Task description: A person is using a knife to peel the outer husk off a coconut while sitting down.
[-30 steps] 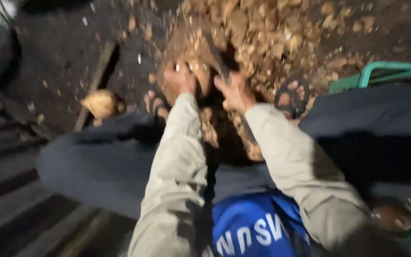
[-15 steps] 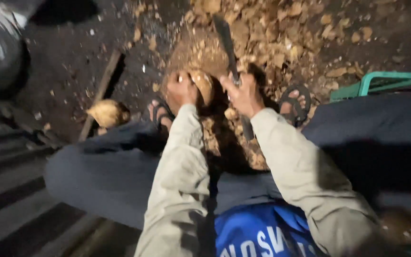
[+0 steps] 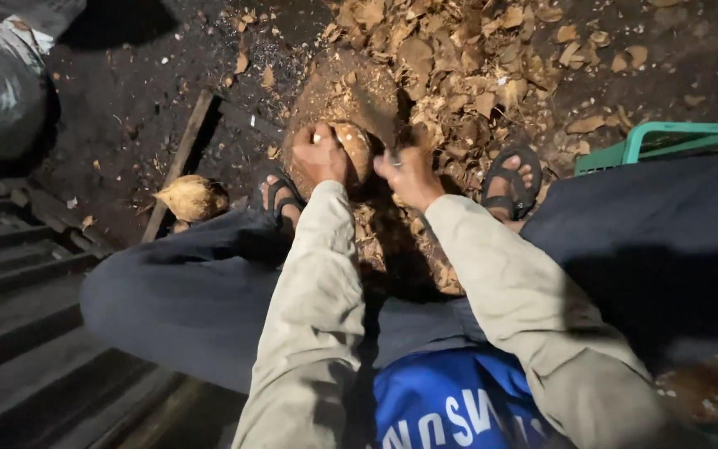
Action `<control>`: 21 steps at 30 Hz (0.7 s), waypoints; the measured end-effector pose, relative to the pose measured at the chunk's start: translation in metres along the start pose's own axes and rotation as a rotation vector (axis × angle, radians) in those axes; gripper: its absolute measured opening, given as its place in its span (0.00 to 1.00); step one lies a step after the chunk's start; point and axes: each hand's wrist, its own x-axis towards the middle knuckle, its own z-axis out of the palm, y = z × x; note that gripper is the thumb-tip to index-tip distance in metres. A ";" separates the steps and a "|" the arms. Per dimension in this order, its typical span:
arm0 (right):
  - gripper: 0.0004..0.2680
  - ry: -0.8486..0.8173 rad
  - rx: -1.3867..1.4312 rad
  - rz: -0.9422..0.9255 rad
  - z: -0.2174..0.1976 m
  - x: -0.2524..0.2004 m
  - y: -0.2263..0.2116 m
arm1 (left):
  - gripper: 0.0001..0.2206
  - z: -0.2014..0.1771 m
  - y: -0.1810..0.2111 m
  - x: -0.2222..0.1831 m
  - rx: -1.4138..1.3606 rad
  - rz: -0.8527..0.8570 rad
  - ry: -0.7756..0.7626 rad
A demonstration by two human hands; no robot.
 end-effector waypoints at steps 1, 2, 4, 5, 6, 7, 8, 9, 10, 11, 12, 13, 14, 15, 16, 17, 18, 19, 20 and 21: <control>0.21 0.001 0.000 -0.001 0.003 -0.003 0.020 | 0.14 -0.012 0.003 -0.006 -0.001 0.001 0.000; 0.18 -0.074 0.207 0.088 0.004 -0.002 0.040 | 0.16 -0.021 0.010 -0.008 0.048 -0.014 -0.033; 0.16 -0.149 0.412 0.168 0.002 0.001 0.037 | 0.18 -0.012 0.006 0.001 0.090 -0.027 -0.063; 0.18 -0.079 0.291 0.118 -0.001 0.004 0.014 | 0.17 0.006 -0.004 0.014 0.046 -0.002 -0.061; 0.19 -0.031 0.174 0.082 0.001 0.000 -0.009 | 0.16 0.016 -0.022 0.024 0.022 0.004 -0.053; 0.19 -0.051 0.174 0.093 -0.005 0.000 -0.004 | 0.16 0.010 -0.032 0.016 0.035 -0.013 -0.046; 0.16 -0.030 0.103 0.009 -0.016 0.010 -0.003 | 0.16 0.010 -0.031 0.016 0.052 -0.035 -0.043; 0.14 -0.008 0.031 -0.074 -0.029 0.018 -0.004 | 0.15 0.010 -0.028 0.015 0.069 -0.056 -0.040; 0.14 0.004 0.029 -0.084 -0.027 0.018 -0.001 | 0.15 0.010 -0.028 0.016 0.057 -0.045 -0.041; 0.14 0.027 -0.015 -0.094 -0.026 0.018 0.001 | 0.16 0.011 -0.028 0.017 0.054 -0.046 -0.045; 0.15 0.049 -0.059 -0.106 -0.025 0.020 0.003 | 0.18 0.012 -0.028 0.019 0.047 -0.048 -0.047; 0.15 0.061 -0.063 -0.120 -0.026 0.019 0.016 | 0.18 0.011 -0.018 0.008 0.033 -0.037 -0.045; 0.13 0.065 -0.134 -0.061 -0.021 0.017 0.028 | 0.16 0.005 -0.013 0.000 -0.009 -0.011 -0.024; 0.11 0.070 -0.204 -0.001 -0.015 0.016 0.040 | 0.15 -0.002 -0.008 -0.009 -0.050 0.014 -0.004; 0.11 0.072 -0.211 -0.014 -0.019 0.014 0.037 | 0.15 -0.001 -0.012 -0.010 -0.062 0.015 0.004; 0.11 0.063 -0.215 0.033 -0.022 0.012 0.034 | 0.14 0.000 -0.016 -0.011 -0.069 0.094 0.063; 0.13 0.061 -0.223 0.076 -0.028 0.013 0.030 | 0.14 0.004 -0.016 -0.011 -0.083 0.175 0.122; 0.13 0.071 -0.234 0.059 -0.033 0.017 0.016 | 0.14 0.003 -0.015 -0.013 -0.104 0.180 0.130; 0.13 0.075 -0.240 0.015 -0.037 0.021 0.001 | 0.14 0.001 -0.015 -0.015 -0.118 0.229 0.159; 0.14 0.079 -0.246 -0.028 -0.041 0.024 -0.013 | 0.15 0.000 -0.015 -0.016 -0.133 0.277 0.188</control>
